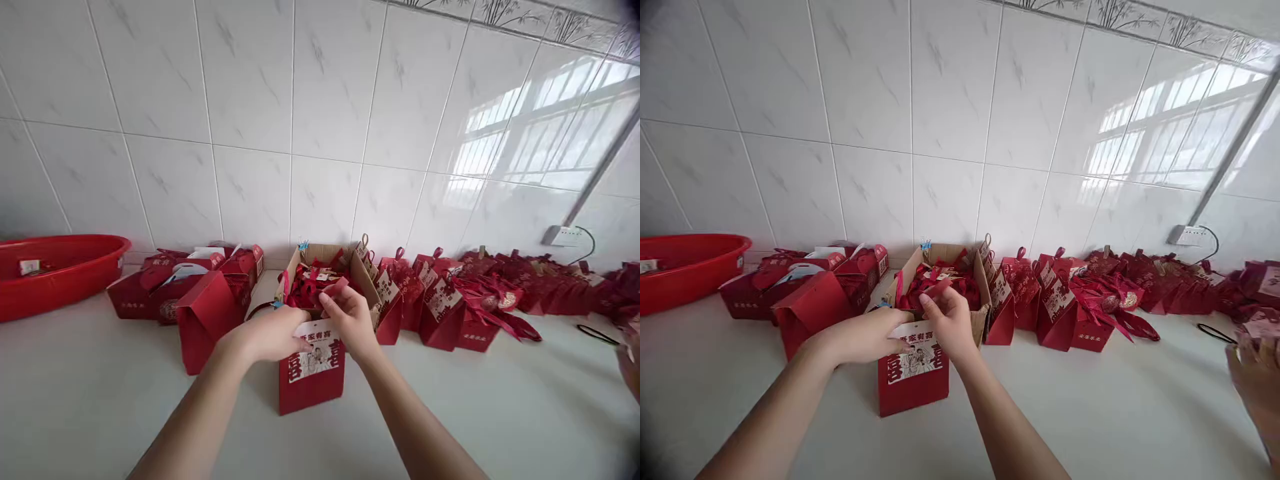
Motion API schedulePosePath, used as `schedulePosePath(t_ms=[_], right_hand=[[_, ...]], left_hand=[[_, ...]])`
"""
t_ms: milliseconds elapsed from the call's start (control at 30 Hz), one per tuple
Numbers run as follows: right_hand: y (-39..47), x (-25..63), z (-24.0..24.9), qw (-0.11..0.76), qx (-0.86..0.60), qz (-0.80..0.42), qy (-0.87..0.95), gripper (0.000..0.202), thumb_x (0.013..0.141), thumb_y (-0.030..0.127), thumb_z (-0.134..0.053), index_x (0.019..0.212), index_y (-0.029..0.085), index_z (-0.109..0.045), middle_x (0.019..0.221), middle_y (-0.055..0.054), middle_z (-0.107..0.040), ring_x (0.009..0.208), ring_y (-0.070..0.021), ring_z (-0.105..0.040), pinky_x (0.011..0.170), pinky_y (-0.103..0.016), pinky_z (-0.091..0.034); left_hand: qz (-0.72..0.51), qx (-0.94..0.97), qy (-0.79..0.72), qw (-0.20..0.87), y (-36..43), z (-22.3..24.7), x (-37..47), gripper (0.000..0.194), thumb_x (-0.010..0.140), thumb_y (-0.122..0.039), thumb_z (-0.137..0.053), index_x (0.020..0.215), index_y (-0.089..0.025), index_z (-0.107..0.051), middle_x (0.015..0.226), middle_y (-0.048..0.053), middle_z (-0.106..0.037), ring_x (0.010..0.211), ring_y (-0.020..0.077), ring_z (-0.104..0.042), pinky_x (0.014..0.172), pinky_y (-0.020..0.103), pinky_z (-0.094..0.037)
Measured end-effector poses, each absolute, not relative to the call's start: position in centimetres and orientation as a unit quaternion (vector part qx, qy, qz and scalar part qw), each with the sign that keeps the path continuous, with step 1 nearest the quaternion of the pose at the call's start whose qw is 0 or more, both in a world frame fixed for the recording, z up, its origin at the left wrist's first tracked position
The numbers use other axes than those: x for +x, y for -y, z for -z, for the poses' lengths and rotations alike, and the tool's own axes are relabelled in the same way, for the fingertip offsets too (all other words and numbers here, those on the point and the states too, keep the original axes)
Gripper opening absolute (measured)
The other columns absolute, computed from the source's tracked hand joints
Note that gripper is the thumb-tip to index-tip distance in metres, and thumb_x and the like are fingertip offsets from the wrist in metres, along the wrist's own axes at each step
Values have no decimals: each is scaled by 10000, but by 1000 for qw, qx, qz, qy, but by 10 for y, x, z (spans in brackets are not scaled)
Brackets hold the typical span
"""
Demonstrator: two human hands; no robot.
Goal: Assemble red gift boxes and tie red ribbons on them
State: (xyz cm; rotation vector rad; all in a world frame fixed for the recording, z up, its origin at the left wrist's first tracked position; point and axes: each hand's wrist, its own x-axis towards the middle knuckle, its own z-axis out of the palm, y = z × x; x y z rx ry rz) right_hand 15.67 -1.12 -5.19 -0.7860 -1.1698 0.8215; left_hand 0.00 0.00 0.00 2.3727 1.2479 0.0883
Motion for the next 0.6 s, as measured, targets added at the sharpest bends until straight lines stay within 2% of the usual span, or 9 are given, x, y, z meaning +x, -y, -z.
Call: schedulePosePath(t_ms=[167,333,467,533,600], right_hand=[[17,171,42,697,-342,-357,519,252,734,414,-745,785,181,-664,675,1,-626,620,-126,-551,610,-267,-475],[46,191,15,703,-282,-293,583,68,792,302,-730,825,244,-721,813,1,-660,787,-135,-591,728,-264,-497],[66,191,6,693,-230,-264,630,38,827,245,-708,822,273,-732,943,-4,-628,961,-143,-575,819,-254,-493],[70,187,7,687,-222,-276,634,46,831,239,-708,827,278,-731,1057,-13,-620,1074,-166,-553,883,-279,-487],[70,183,8,690,-218,-293,625,54,837,236,-702,833,282,-728,1183,-12,-596,1167,-192,-528,954,-325,-471]], left_hand=[[-59,864,-456,208,4,-7,-5,130,787,-336,-568,820,-214,-600,866,63,-711,780,269,-676,556,283,-412],[-150,857,-414,269,21,-23,-21,179,818,-394,-559,809,-228,-626,825,31,-699,703,215,-648,502,241,-389],[-220,855,-400,246,34,-30,-28,235,845,-438,-545,806,-219,-620,656,-4,-579,480,133,-481,419,224,-308],[-256,856,-388,229,38,-30,-28,260,858,-457,-533,790,-217,-605,628,-17,-528,431,108,-406,391,220,-273],[-282,852,-379,226,40,-30,-28,269,858,-460,-536,756,-216,-587,624,-16,-522,418,102,-391,376,218,-263]])
